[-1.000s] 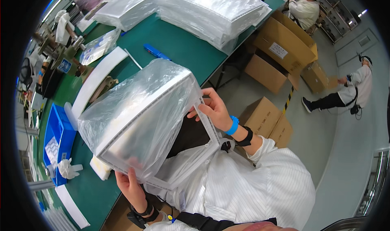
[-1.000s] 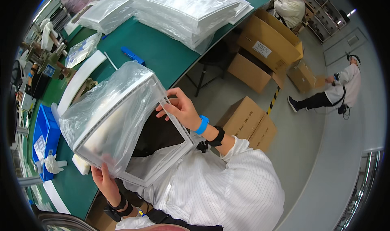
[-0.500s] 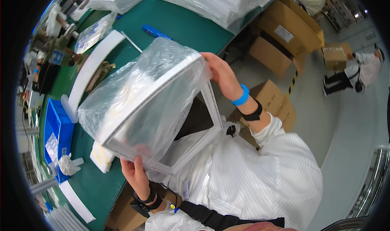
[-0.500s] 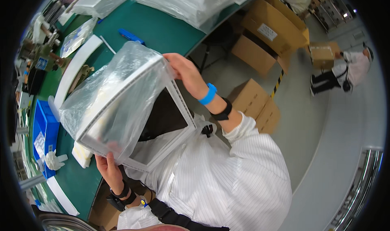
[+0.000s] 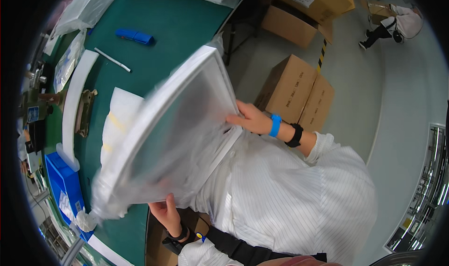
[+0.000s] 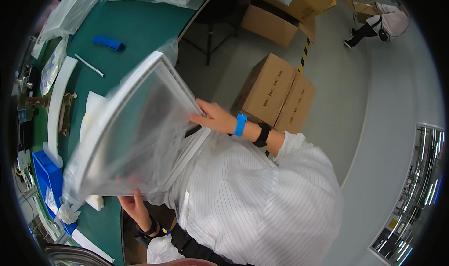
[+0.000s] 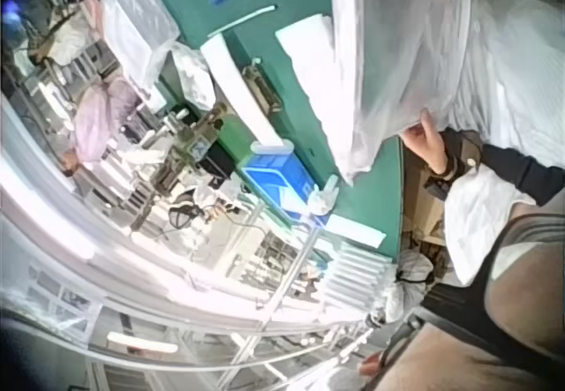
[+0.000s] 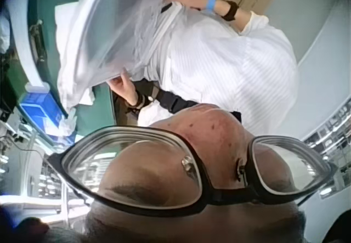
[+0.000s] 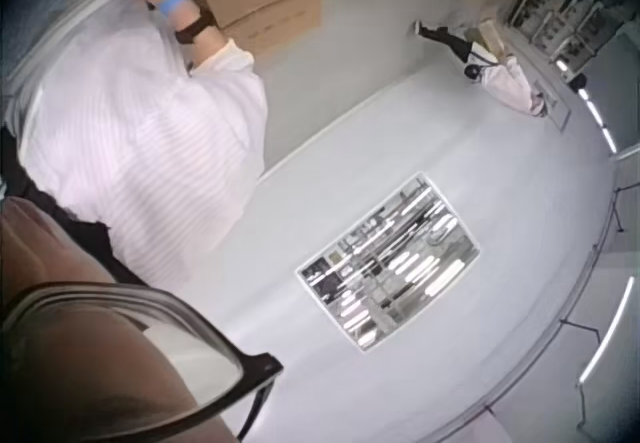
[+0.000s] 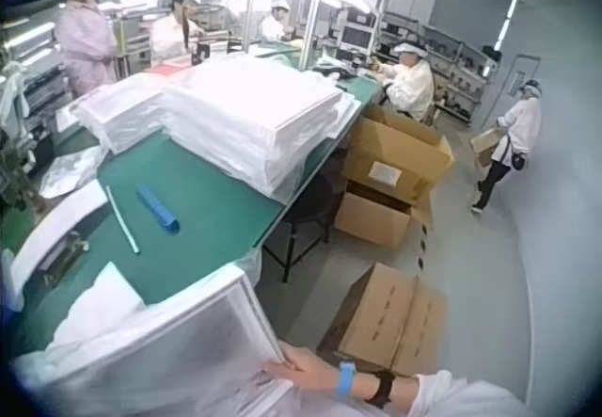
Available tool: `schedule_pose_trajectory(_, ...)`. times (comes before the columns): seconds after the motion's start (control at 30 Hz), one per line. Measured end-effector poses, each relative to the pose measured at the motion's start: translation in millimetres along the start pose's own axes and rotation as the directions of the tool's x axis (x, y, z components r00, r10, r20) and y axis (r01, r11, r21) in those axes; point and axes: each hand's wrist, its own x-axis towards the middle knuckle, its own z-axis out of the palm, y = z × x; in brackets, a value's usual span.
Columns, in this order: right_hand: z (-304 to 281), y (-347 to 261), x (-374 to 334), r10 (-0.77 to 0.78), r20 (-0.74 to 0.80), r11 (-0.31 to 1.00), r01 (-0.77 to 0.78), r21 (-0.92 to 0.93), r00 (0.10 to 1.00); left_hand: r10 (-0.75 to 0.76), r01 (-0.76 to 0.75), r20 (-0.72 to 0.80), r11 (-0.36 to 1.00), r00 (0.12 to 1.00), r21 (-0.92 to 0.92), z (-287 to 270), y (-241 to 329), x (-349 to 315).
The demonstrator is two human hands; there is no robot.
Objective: Applying adhesive to a rectangular frame, cleaning the edges, and preparing it for packaging at a manufacturing station.
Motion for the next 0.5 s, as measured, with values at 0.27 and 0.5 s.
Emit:
schedule_pose_trajectory(0.27,-18,9,-18,0.073,0.13,0.997,-0.068,-0.044,0.989,-0.245,0.243,0.051,0.969,0.968,0.044,-2,-29,-30)
schedule_pose_trajectory(0.5,-36,-19,31,-0.119,0.142,0.904,0.048,0.425,0.983,-0.168,0.156,0.172,0.985,0.971,0.078,-1,-16,-23)
